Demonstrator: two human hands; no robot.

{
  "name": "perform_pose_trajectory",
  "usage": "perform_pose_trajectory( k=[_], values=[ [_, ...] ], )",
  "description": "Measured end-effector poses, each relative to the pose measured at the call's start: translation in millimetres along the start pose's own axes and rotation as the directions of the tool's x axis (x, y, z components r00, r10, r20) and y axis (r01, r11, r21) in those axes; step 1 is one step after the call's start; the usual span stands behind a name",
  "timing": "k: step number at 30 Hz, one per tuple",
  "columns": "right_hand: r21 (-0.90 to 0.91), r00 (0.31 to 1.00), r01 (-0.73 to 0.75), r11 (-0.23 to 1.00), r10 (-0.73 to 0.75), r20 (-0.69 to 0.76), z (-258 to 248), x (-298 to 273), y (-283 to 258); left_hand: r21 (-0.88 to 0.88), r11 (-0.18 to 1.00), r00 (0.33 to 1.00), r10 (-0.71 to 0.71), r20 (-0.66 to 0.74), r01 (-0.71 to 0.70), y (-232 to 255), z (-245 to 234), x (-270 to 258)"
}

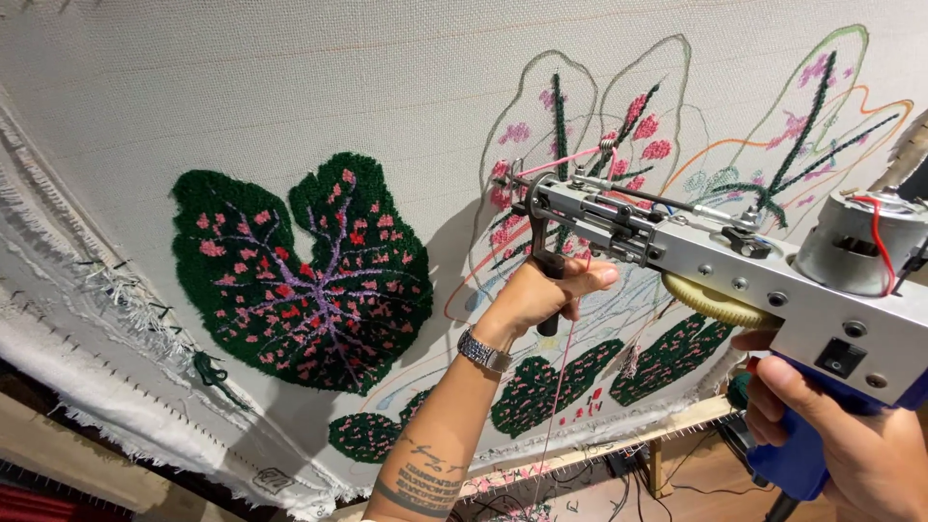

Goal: Using a tufting gun to create a leaf pattern on a rug canvas.

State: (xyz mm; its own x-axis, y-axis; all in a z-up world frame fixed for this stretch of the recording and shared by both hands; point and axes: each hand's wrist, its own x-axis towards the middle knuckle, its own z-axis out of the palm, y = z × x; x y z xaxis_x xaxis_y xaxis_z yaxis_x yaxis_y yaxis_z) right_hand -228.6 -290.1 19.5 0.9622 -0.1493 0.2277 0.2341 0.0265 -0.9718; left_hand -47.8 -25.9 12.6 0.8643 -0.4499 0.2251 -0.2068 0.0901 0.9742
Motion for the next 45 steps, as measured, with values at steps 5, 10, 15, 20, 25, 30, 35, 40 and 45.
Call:
perform_pose_trajectory(
  k=[5,10,15,20,25,30,35,40,45],
  values=[
    [0.035,0.997,0.034,0.999,-0.031,-0.072,31.6,-1.6,-12.2,-0.041,0.999,0.999,-0.004,-0.032,0.002,-9.2,-11.3,13.3],
    [0.084,0.989,0.136,0.987,-0.131,-0.069,65.6,3.6,-13.1,-0.093,0.994,0.998,0.057,-0.017,-0.059,-30.6,-35.4,32.2],
    [0.121,0.992,0.102,0.987,-0.092,-0.084,81.9,5.8,-9.1,-0.060,0.988,0.990,0.142,-0.009,-0.142,-26.1,-45.8,35.4],
    [0.127,0.995,0.078,0.989,-0.069,-0.076,83.4,7.6,-7.5,0.085,0.996,0.996,0.023,-0.089,-0.015,1.0,-43.7,24.8],
    [0.132,0.992,0.120,0.984,-0.112,-0.065,82.5,10.1,-8.9,0.063,0.998,0.996,0.020,-0.083,-0.015,-9.9,-48.8,34.0],
    [0.109,0.987,0.142,0.984,-0.132,-0.097,78.8,11.7,-9.4,0.008,0.997,0.997,0.081,0.001,-0.081,-16.5,-52.6,43.1],
    [0.128,0.986,0.149,0.981,-0.137,-0.098,79.2,11.1,-10.3,0.075,0.997,0.999,0.031,0.009,-0.031,2.8,-45.8,32.8],
    [0.091,0.988,0.115,0.989,-0.104,-0.118,81.4,10.3,-18.1,0.053,0.998,0.998,-0.020,-0.063,0.023,13.4,-45.1,27.1],
    [0.058,0.989,0.102,0.993,-0.095,-0.110,71.2,3.6,-19.6,-0.044,0.992,0.993,0.121,0.010,-0.121,-8.6,-42.3,34.4]
  ],
)
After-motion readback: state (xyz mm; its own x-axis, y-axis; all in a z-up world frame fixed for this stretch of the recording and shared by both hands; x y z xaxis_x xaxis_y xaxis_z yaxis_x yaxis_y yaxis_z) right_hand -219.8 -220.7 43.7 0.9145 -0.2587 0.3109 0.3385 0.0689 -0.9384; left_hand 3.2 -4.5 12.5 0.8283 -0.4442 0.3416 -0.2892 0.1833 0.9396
